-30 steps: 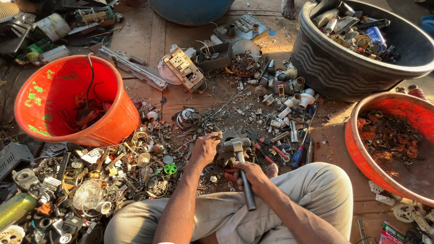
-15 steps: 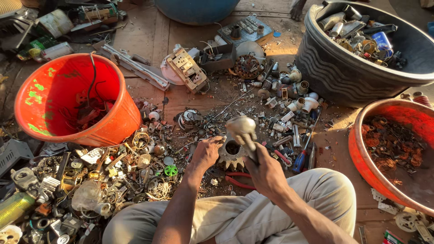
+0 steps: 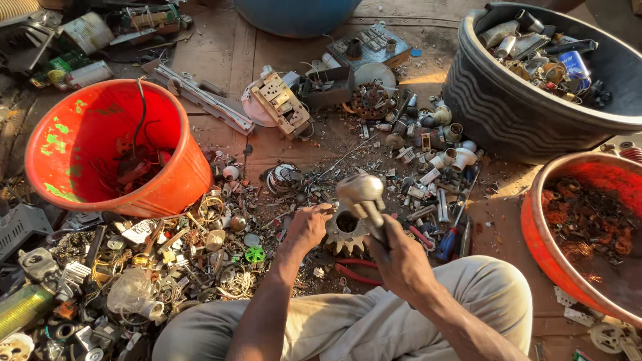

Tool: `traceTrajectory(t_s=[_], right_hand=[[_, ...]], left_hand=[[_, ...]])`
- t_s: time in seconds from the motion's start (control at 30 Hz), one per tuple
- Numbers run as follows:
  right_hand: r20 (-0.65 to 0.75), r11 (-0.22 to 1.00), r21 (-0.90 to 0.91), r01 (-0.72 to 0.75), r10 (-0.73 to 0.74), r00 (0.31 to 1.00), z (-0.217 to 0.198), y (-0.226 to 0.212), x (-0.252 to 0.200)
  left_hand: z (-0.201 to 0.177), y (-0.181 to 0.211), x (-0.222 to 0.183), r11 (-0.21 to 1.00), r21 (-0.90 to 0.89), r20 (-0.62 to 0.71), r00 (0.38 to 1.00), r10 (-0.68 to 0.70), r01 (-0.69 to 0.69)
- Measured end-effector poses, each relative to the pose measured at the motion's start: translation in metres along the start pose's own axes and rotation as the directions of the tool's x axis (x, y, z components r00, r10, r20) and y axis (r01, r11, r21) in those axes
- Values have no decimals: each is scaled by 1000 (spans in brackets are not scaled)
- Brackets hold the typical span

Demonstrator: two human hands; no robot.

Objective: The person sits on the ground surrounded by scrap metal and uses a hammer to repeatedly strike a metal gear-like object, breaking it into smaller pieces. The person occasionally uses pliers to hold or adjust the metal parts during the process.

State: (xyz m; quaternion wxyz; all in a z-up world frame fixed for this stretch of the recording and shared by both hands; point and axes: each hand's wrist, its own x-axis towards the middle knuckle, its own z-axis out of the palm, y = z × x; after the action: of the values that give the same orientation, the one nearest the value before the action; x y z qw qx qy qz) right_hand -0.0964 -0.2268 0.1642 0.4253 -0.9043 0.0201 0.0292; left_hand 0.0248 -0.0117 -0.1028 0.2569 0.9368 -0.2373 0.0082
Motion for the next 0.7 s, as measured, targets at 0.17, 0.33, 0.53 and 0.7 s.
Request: traceTrajectory(t_s=[0.17, 0.33, 0.53, 0.7], right_hand=[[106, 996, -88, -14, 23, 994, 4, 1, 12], [-140, 962, 45, 271, -262, 955, -10, -14, -10], [31, 998, -32, -60, 61, 998, 9, -5, 1], [55, 999, -38, -15, 17, 998, -6, -10, -5]], left_hand=[[-29, 22, -4, 943, -314, -253, 967, 25, -107], [-54, 36, -7, 966, -225, -235, 969, 71, -125], [-84, 61, -4, 927, -285, 73, 970, -232, 244], [-74, 54, -11, 958, -219, -333, 937, 106, -186]])
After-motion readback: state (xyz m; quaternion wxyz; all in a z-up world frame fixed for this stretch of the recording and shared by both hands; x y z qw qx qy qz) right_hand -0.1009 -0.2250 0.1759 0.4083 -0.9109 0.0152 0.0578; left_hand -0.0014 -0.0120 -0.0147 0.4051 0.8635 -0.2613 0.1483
